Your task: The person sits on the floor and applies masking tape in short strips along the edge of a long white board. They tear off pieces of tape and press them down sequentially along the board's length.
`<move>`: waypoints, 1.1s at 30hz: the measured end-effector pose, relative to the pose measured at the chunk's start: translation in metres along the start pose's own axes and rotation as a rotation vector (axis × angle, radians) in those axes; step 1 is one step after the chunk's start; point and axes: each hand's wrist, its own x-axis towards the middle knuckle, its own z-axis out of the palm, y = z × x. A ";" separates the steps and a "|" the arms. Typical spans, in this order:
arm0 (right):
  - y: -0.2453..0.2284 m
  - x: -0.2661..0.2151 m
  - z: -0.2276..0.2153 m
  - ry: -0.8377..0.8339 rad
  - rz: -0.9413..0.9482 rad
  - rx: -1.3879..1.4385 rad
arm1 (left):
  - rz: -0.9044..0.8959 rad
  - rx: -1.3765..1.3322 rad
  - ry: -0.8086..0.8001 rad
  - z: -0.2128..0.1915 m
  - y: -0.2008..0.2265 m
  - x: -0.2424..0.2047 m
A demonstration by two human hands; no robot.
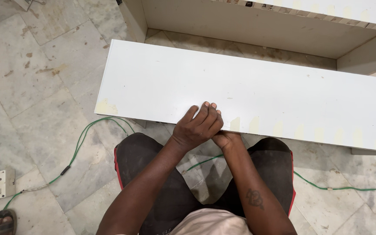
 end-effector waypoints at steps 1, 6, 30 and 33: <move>-0.004 -0.006 0.001 -0.005 -0.012 0.008 | -0.006 0.009 0.002 0.000 0.001 0.001; -0.013 -0.024 -0.015 0.134 -0.136 -0.297 | 0.001 0.058 -0.026 0.000 0.001 0.000; 0.073 -0.140 -0.015 -0.751 -0.297 -0.892 | -0.922 -0.859 -0.525 -0.127 -0.022 -0.023; 0.079 -0.148 -0.004 -0.667 -0.395 -0.920 | -0.836 -0.773 -0.492 -0.121 -0.020 -0.023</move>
